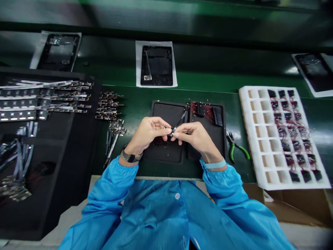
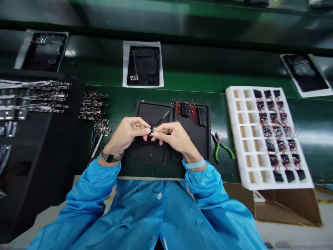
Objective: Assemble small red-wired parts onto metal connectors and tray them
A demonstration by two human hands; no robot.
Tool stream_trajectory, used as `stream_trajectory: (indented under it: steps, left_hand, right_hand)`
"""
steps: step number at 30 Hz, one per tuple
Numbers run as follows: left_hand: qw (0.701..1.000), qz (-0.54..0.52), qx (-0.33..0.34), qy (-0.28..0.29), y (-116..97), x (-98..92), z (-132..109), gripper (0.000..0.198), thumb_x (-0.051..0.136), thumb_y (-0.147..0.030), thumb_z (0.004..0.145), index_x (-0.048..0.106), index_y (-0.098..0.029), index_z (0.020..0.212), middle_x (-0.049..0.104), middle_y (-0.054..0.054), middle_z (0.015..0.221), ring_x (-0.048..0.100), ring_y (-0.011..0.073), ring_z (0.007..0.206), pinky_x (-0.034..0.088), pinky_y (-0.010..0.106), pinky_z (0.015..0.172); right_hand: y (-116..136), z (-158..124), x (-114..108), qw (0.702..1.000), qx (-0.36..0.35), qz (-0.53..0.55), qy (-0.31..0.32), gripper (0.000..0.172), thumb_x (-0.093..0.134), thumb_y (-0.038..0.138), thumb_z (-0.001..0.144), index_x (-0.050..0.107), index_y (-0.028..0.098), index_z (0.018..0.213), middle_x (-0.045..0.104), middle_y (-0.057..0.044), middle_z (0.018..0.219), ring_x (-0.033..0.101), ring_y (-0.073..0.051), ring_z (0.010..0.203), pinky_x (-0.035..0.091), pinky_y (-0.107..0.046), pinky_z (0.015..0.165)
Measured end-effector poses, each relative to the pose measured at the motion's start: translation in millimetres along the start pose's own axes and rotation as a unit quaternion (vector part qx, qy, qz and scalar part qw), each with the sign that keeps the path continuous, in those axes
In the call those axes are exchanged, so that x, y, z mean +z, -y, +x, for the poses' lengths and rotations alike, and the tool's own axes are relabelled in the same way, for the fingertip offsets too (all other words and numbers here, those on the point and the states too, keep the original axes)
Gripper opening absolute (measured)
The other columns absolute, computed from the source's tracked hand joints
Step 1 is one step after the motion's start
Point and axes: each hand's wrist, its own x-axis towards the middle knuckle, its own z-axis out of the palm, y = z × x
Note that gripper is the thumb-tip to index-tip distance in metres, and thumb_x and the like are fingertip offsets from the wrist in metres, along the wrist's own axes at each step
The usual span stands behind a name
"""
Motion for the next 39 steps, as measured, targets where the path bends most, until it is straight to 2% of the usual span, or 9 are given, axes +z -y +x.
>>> stream_trajectory:
  steps: [11,14,17,19,21,25,28,32,39]
  left_hand:
    - [1.0,0.016,0.012,-0.005,2,-0.7,1,0.03,0.093,-0.034,0.071,0.078,-0.012,0.085,0.073,0.005,0.061,0.068,0.0153,0.055,0.051,0.024,0.054]
    - [0.998,-0.001,0.052,-0.026,-3,-3.8,-4,0.025,0.091,-0.031,0.075,0.079,-0.013,0.089,0.073,0.004,0.064,0.069,0.0149,0.058,0.055,0.025,0.06]
    - [0.988,-0.058,0.127,-0.068,-14,-15.5,-10,0.021,0.089,-0.031,0.078,0.079,-0.018,0.09,0.072,0.002,0.069,0.066,0.0124,0.057,0.056,0.025,0.058]
    - [0.974,-0.101,0.178,-0.1,-20,-27.3,-12,0.023,0.091,-0.034,0.076,0.078,-0.021,0.09,0.071,0.0,0.075,0.063,0.0102,0.055,0.053,0.023,0.052]
    - [0.96,-0.131,0.213,-0.126,-24,-39.3,-13,0.026,0.092,-0.037,0.075,0.076,-0.023,0.09,0.07,-0.001,0.079,0.06,0.0086,0.054,0.051,0.022,0.049]
    - [0.949,-0.137,0.227,-0.167,-26,-53.7,-11,0.028,0.091,-0.037,0.076,0.072,-0.024,0.092,0.066,-0.002,0.082,0.057,0.0073,0.056,0.048,0.021,0.049]
    - [0.951,-0.129,0.217,-0.18,-24,-53.9,-9,0.03,0.091,-0.039,0.075,0.071,-0.024,0.092,0.065,-0.001,0.082,0.057,0.0078,0.058,0.048,0.021,0.05]
    - [0.957,-0.125,0.206,-0.159,-23,-48.6,-9,0.031,0.09,-0.038,0.076,0.071,-0.022,0.095,0.066,-0.001,0.083,0.058,0.0078,0.058,0.049,0.022,0.05]
    - [0.959,-0.128,0.201,-0.15,-23,-46.1,-8,0.027,0.09,-0.035,0.077,0.073,-0.021,0.093,0.065,-0.002,0.081,0.06,0.0078,0.057,0.05,0.021,0.051]
  right_hand:
    - [1,1,2,1.0,0.0,-0.011,0.004,0.024,0.084,0.04,0.085,0.08,0.016,0.086,0.08,-0.007,0.081,0.067,-0.015,0.058,0.055,-0.03,0.059]
    - [4,-1,1,0.995,-0.059,-0.069,-0.035,0.022,0.082,0.04,0.088,0.081,0.019,0.096,0.082,-0.008,0.093,0.075,-0.021,0.082,0.06,-0.036,0.081]
    - [8,-4,-5,0.972,-0.127,-0.145,-0.132,0.022,0.079,0.037,0.091,0.08,0.023,0.108,0.08,-0.007,0.11,0.073,-0.025,0.107,0.054,-0.042,0.101]
    - [8,-4,-8,0.961,-0.128,-0.2,-0.143,0.016,0.075,0.035,0.094,0.078,0.023,0.104,0.079,-0.006,0.105,0.072,-0.025,0.101,0.054,-0.041,0.096]
    - [5,-3,-6,0.953,-0.111,-0.262,-0.101,0.011,0.072,0.032,0.095,0.077,0.022,0.098,0.077,-0.005,0.093,0.069,-0.022,0.084,0.051,-0.039,0.087]
    - [-4,5,8,0.916,-0.103,-0.383,-0.056,0.007,0.074,0.025,0.094,0.073,0.022,0.099,0.07,-0.001,0.08,0.06,-0.019,0.075,0.041,-0.036,0.081]
    - [-8,8,19,0.896,-0.08,-0.435,-0.042,0.015,0.077,0.024,0.092,0.069,0.02,0.104,0.065,0.0,0.079,0.058,-0.019,0.078,0.037,-0.034,0.08]
    - [-10,10,24,0.886,-0.046,-0.458,-0.046,0.016,0.078,0.025,0.092,0.067,0.019,0.1,0.061,0.002,0.075,0.057,-0.018,0.075,0.034,-0.033,0.08]
    - [-9,13,28,0.893,-0.056,-0.44,-0.081,0.015,0.078,0.03,0.093,0.067,0.021,0.095,0.061,0.002,0.074,0.057,-0.018,0.072,0.033,-0.032,0.077]
